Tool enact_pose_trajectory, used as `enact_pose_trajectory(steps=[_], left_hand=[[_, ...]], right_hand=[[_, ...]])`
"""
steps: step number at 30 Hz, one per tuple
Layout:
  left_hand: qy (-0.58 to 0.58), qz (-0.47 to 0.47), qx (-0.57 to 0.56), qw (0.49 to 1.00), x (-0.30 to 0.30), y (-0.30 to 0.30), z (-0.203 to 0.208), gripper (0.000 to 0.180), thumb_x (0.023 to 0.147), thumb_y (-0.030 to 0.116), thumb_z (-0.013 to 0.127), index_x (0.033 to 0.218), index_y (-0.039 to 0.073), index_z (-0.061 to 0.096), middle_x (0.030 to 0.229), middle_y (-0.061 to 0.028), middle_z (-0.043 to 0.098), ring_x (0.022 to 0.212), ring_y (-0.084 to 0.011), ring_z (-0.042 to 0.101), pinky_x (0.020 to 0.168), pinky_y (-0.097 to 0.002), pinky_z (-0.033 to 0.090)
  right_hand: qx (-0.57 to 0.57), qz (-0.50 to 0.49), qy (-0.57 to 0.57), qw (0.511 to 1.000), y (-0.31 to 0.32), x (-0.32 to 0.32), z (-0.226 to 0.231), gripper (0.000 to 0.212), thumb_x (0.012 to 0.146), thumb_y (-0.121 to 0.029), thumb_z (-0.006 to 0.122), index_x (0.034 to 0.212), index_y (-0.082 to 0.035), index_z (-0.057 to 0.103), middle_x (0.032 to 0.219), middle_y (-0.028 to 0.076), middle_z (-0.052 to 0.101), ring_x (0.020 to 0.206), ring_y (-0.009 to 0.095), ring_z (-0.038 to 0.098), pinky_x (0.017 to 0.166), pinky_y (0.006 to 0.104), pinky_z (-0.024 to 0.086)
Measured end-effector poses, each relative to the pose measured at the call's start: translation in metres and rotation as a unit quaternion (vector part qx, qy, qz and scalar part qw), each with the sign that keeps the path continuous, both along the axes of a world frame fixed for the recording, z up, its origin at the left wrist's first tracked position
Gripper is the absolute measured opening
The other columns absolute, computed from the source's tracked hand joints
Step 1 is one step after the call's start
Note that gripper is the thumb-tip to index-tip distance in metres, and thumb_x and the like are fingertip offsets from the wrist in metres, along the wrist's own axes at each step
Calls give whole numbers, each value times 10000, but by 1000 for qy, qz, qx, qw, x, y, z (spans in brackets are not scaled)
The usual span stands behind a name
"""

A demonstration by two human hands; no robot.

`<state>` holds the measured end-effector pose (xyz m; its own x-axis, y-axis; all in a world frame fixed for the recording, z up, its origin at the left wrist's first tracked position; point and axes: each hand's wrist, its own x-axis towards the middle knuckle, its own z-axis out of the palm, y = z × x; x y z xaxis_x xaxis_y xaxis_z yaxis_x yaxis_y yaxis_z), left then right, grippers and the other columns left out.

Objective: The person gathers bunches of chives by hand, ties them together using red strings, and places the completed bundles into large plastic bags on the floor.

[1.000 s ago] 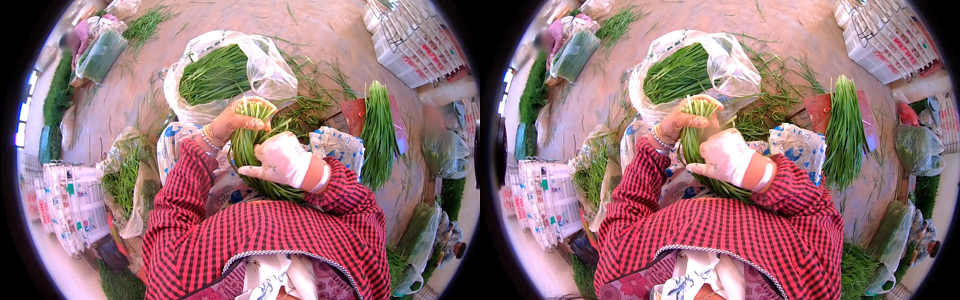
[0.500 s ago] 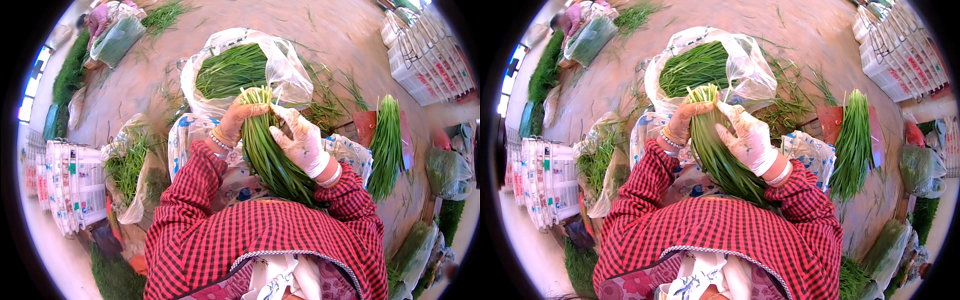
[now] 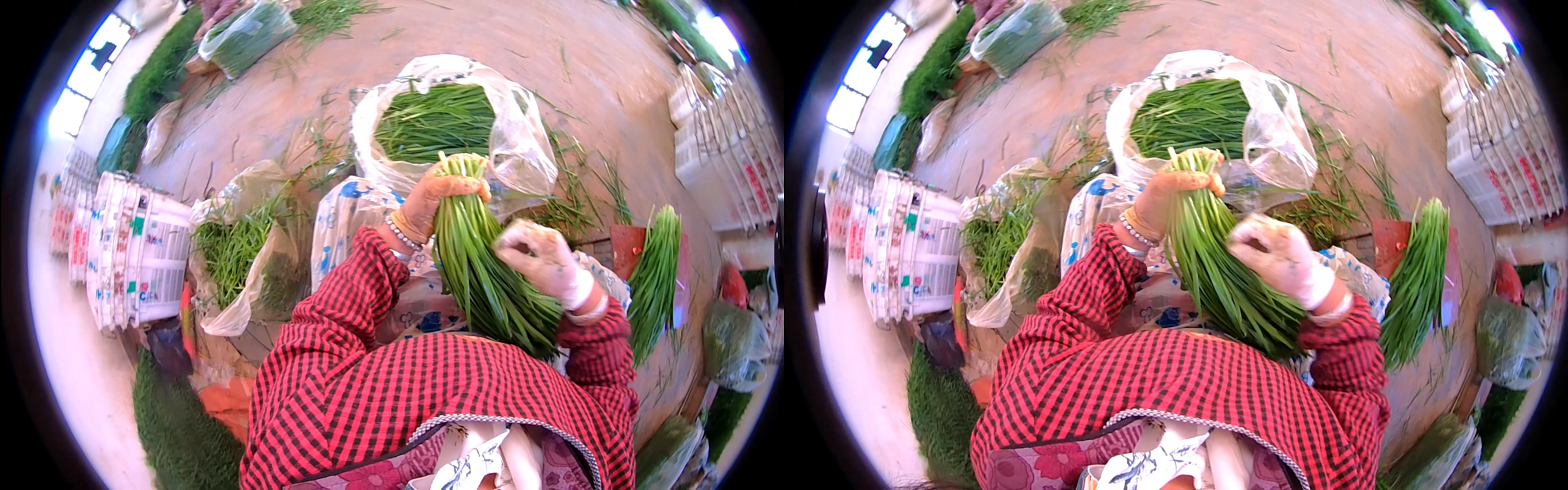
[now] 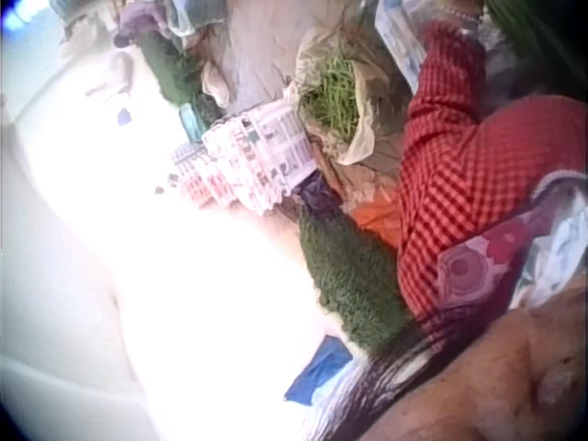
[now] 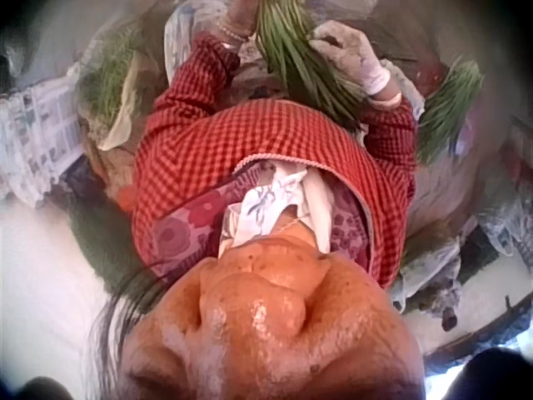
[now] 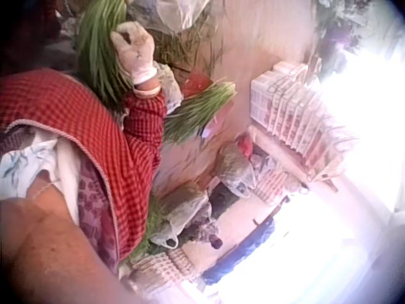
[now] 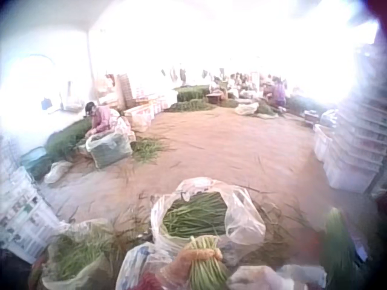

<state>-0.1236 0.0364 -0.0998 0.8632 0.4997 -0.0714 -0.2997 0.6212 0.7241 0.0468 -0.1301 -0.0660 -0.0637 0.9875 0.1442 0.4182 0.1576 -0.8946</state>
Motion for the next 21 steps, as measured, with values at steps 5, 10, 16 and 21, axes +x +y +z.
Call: enact_pose_trajectory(steps=[5, 10, 16, 21], left_hand=[[2, 7, 79, 997, -12, -2, 18, 650, 794, 115, 694, 1392, 13, 463, 917, -102, 672, 826, -173, 646, 770, -296, 521], [-112, -60, 39, 991, 27, -14, 14, 769, 769, 5, 741, 1452, 30, 388, 1181, -95, 649, 1014, -166, 643, 948, -310, 495], [-58, -71, 17, 996, 10, -25, 20, 708, 761, -11, 727, 1409, 13, 440, 1003, -95, 680, 854, -177, 679, 801, -326, 553], [-40, -98, 138, 985, 39, -23, 16, 600, 778, 9, 735, 1342, 17, 530, 1014, -95, 692, 883, -173, 678, 821, -320, 545]], right_hand=[[-51, -158, 48, 985, 19, 36, 15, 210, 876, -109, 664, 1068, -26, 646, 992, 47, 650, 722, 104, 570, 659, 273, 480], [20, -95, 22, 995, 41, 24, 20, 212, 917, -73, 606, 1120, -28, 649, 987, 36, 632, 707, 83, 569, 623, 243, 475], [18, -151, -57, 987, 57, 63, 16, 161, 935, -83, 643, 1077, -14, 677, 978, 46, 643, 856, 122, 605, 759, 270, 505], [185, -127, -89, 970, 68, 53, 68, 477, 924, -45, 625, 1378, 11, 490, 1330, 98, 563, 1209, 225, 544, 1052, 351, 407]])
